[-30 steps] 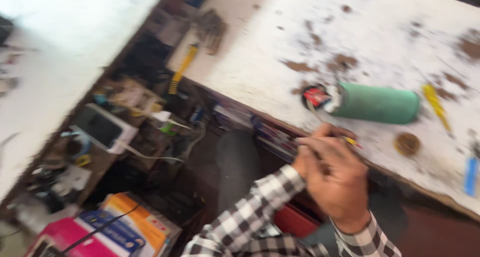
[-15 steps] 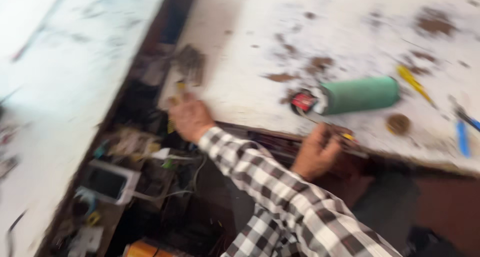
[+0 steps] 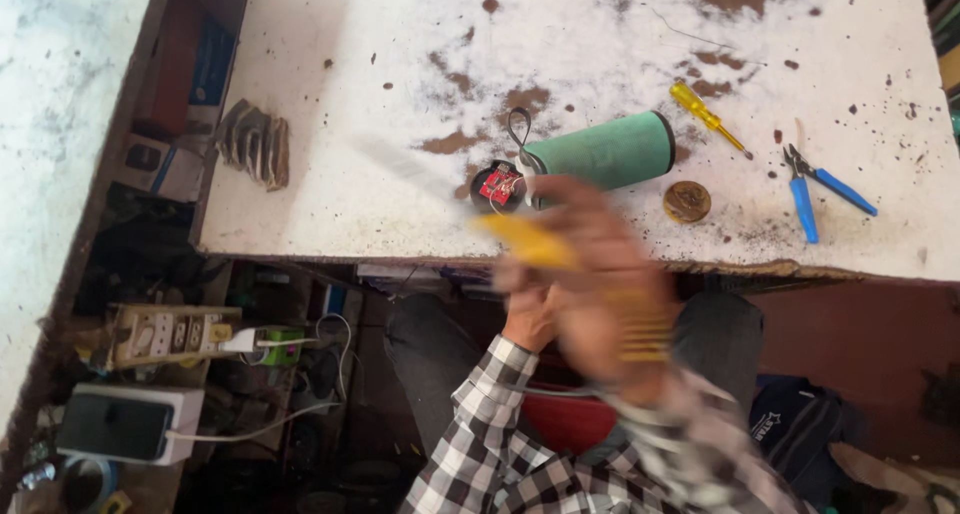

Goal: The person uses a soldering iron to attach wires to a small red circuit board inside a green cylindrical speaker. They then use pliers to strip the insulation from a white wire and apply flux before soldering the wire to a small yellow component.

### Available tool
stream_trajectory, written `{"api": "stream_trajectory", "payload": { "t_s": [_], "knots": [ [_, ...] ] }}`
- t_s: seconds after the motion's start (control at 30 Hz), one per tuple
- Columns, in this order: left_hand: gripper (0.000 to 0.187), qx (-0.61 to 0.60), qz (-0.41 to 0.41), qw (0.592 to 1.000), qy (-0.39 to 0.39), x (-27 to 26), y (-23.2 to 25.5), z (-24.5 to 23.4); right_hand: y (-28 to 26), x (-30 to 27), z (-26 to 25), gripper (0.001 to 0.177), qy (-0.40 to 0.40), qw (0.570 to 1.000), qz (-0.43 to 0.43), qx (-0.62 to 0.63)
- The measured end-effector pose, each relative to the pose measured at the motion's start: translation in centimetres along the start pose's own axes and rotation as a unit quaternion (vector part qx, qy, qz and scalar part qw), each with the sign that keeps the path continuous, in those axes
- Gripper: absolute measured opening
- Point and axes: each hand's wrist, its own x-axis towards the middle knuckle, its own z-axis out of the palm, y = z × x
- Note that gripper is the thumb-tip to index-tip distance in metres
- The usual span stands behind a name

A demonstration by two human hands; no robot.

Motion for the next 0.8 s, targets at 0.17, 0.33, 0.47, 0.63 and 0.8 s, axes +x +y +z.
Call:
{"api": "stream_trajectory", "payload": {
  "t_s": [0.17,0.33,0.47,0.63,0.8],
  "knots": [
    [0.006,-0.025,-0.012,1.0,0.01,-0.2,0.8,1.0,-10.7,-8.5,-7.5,0.049,0.143,0.968,-0.168,-0.122],
    [0.005,0.016,-0.005,0.999,0.031,0.0,1.6,1.8,-10.7,-13.9,-10.4,0.003,0.213,0.915,-0.203,-0.277],
    [0.003,0.035,-0.002,0.999,0.033,0.0,1.8,1.9,-7.6,-14.8,-9.9,0.016,0.195,0.838,-0.153,-0.487],
    [0.004,0.06,0.009,0.997,0.042,0.0,2.0,2.0,-6.2,-13.6,-8.0,0.025,0.142,0.773,-0.121,-0.606],
    [0.004,0.1,0.011,0.994,0.049,0.0,2.3,2.1,-6.0,-12.5,-7.1,0.025,0.137,0.751,-0.127,-0.634]
  ]
}}
